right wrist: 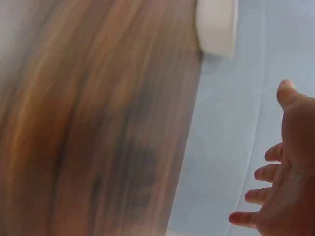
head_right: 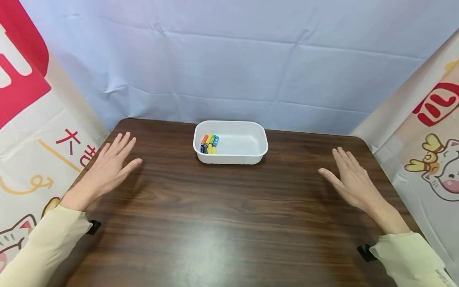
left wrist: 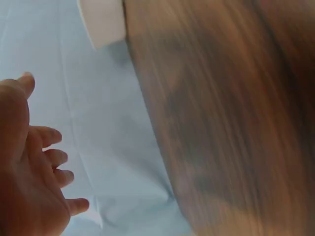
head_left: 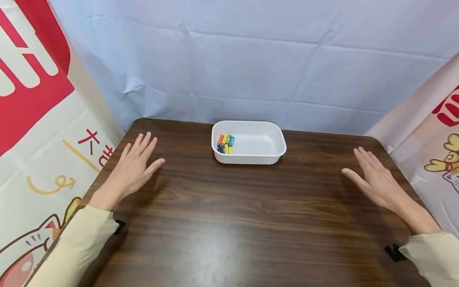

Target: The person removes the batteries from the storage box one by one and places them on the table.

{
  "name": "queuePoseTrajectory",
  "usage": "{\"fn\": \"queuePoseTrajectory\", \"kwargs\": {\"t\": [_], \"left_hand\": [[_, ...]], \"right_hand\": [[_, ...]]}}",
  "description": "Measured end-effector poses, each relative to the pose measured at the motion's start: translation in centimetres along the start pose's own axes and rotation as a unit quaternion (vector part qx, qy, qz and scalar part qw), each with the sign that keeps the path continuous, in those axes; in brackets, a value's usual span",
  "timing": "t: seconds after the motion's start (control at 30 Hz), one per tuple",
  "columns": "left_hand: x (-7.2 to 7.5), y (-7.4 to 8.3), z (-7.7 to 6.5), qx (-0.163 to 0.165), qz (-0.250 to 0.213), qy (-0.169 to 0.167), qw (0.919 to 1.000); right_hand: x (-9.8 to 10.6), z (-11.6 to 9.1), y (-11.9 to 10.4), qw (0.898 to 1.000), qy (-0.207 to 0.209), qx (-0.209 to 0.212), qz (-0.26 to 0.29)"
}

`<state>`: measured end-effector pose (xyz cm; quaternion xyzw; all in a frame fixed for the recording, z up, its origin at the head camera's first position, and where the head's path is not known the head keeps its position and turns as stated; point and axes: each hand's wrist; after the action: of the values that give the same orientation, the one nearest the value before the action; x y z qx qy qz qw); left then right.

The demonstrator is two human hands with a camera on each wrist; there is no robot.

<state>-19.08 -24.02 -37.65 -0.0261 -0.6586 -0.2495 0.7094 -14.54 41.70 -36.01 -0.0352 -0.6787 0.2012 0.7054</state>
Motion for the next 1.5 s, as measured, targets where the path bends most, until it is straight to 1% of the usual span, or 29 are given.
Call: {"fn": "queuePoseTrajectory", "kwargs": {"t": [0.1, 0.2, 0.37, 0.5, 0.6, 0.7, 0.73, 0.8, 0.97, 1.1, 1.3, 1.4, 1.5], "left_hand": [[0.2, 0.9, 0.7, 0.001, -0.061, -0.011, 0.9981], [0.4, 1.7, 1.4, 0.005, -0.115, -0.016, 0.9933], [0.1, 3.2, 3.3, 0.005, -0.171, -0.017, 0.9851], [-0.4, 4.7, 4.9, 0.004, -0.201, 0.003, 0.9796], [-1.1, 5.5, 6.0, 0.009, -0.222, 0.032, 0.9744], [-1.8, 6.1, 7.1, 0.018, -0.246, 0.056, 0.9674], [-2.0, 6.2, 7.4, 0.021, -0.252, 0.060, 0.9656], [-2.4, 6.4, 8.0, 0.028, -0.263, 0.059, 0.9626], [-3.1, 7.0, 9.2, 0.042, -0.269, 0.033, 0.9617], [-3.7, 7.3, 10.0, 0.053, -0.270, 0.022, 0.9610], [-4.5, 7.9, 11.2, 0.072, -0.279, 0.014, 0.9574], [-4.8, 8.4, 11.6, 0.075, -0.285, 0.008, 0.9557], [-5.1, 8.8, 11.9, 0.076, -0.291, 0.000, 0.9537]], "right_hand": [[0.2, 0.9, -1.4, 0.999, 0.000, 0.008, 0.047], [0.2, 2.1, -2.7, 0.998, 0.009, 0.008, 0.070], [-0.3, 4.0, -4.3, 0.995, 0.044, 0.015, 0.089], [-0.9, 5.3, -5.3, 0.991, 0.063, 0.019, 0.117], [-1.7, 6.5, -6.0, 0.988, 0.077, 0.015, 0.130], [-2.5, 7.8, -6.9, 0.986, 0.092, 0.009, 0.141], [-2.8, 8.1, -7.2, 0.985, 0.096, 0.007, 0.144], [-3.2, 8.8, -7.7, 0.983, 0.102, 0.005, 0.153], [-4.3, 10.0, -8.6, 0.981, 0.095, 0.004, 0.168], [-5.0, 10.7, -8.8, 0.980, 0.081, 0.000, 0.183], [-6.1, 11.8, -8.7, 0.979, 0.067, -0.015, 0.192], [-6.6, 12.3, -8.6, 0.976, 0.055, -0.023, 0.209], [-7.0, 12.7, -8.7, 0.971, 0.047, -0.031, 0.233]]}}
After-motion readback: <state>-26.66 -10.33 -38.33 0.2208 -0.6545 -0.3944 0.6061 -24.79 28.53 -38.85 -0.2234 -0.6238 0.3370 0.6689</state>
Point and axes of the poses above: each hand's wrist, its own z-axis towards the middle knuckle, its own x-axis out of the back of the hand, y = z × x, and after that the axes turned 4 degrees about -y, right-handed
